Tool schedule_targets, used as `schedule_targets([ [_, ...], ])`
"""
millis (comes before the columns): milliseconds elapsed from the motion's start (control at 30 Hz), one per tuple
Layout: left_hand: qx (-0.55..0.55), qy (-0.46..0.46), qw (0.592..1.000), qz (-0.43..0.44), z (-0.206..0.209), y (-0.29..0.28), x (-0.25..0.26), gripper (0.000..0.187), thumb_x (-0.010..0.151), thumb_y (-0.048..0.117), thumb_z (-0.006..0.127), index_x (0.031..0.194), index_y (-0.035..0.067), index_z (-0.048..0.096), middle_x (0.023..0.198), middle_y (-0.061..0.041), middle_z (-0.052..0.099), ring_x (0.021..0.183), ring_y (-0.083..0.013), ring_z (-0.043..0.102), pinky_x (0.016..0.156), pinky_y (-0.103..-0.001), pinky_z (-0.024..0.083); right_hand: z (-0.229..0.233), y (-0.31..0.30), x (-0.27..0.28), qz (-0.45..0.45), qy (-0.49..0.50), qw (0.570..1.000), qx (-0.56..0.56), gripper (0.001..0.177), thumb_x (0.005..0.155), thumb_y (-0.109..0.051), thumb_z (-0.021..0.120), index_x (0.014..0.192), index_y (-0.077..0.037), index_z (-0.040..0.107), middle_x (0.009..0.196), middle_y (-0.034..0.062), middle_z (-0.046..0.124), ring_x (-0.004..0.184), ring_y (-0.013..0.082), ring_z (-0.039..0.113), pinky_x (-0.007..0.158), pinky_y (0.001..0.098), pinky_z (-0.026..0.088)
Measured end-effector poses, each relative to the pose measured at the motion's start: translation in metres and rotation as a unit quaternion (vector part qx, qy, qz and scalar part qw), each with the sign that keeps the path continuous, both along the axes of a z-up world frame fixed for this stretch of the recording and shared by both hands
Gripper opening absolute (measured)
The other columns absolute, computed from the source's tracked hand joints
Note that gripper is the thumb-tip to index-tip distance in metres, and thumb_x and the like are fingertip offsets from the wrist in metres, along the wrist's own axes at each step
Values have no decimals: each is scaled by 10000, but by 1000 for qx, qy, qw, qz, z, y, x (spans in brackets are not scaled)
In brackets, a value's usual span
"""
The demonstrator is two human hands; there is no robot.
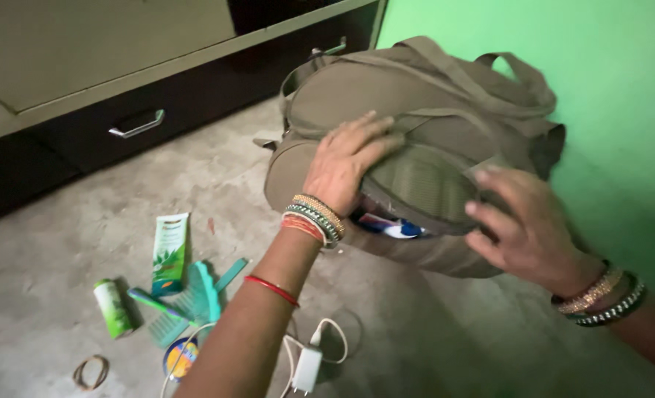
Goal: The person kneels on the floor and packs toiletries from the floor into a duffel bag, placing toothpaste, a comb, bottles, a charger with cable, and other small items into the bag's compartments and zipping them. Near the end the person opens the main compartment, rearranges clothes inside, and transfers items into a plastic bag.
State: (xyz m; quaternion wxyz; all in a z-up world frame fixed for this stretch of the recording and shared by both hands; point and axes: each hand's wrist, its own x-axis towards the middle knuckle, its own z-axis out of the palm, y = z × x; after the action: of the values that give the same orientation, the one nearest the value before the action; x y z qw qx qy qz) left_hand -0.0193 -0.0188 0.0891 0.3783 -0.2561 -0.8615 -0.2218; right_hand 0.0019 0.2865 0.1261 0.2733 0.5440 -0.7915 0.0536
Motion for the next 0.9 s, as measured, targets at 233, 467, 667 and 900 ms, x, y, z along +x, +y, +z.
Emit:
schedule_targets([
  [233, 17, -162, 971, -175, 15, -6, -34, 651, 641, 67, 839, 1269, 169, 701, 1470, -64, 636, 1400, -288, 557, 1178, -433, 425, -3, -18, -20, -40, -176, 983, -39, 822, 743, -162, 757, 1476, -16, 417, 1542, 188, 460, 1385, 408, 499, 1169, 531, 380],
  [467, 105, -289, 949, -71, 26, 4, -46, 632, 705, 510, 888, 1049, 0, 745, 875, -212, 736, 849, -332, 755, 755, -397, 579, -17, 5, -47, -275, -509, 810, -90, 484, 1042, -371, 570, 1396, -43, 613, 1201, 161, 738, 1062, 239, 697, 1000, 355, 545],
  [667, 150, -402, 903, 23, 19, 10, -63, 736, 755, 666, 744, 937, -47, 745, 720, -264, 701, 688, -347, 741, 686, -449, 553, -35, -5, -67, -99, -627, 695, -336, 536, 1039, -362, 517, 1424, 11, 497, 1351, 86, 621, 1199, 133, 571, 1047, 324, 457],
  [900, 87, -353, 916, 168, 6, 19, -76, 683, 951, 584, 638, 1429, 107, 540, 953, -224, 734, 934, -397, 689, 849, -517, 531, -51, -18, -110, -182, -654, 593, -433, 495, 986, -323, 597, 1340, 18, 540, 1261, 89, 660, 1115, 146, 637, 955, 328, 510],
])
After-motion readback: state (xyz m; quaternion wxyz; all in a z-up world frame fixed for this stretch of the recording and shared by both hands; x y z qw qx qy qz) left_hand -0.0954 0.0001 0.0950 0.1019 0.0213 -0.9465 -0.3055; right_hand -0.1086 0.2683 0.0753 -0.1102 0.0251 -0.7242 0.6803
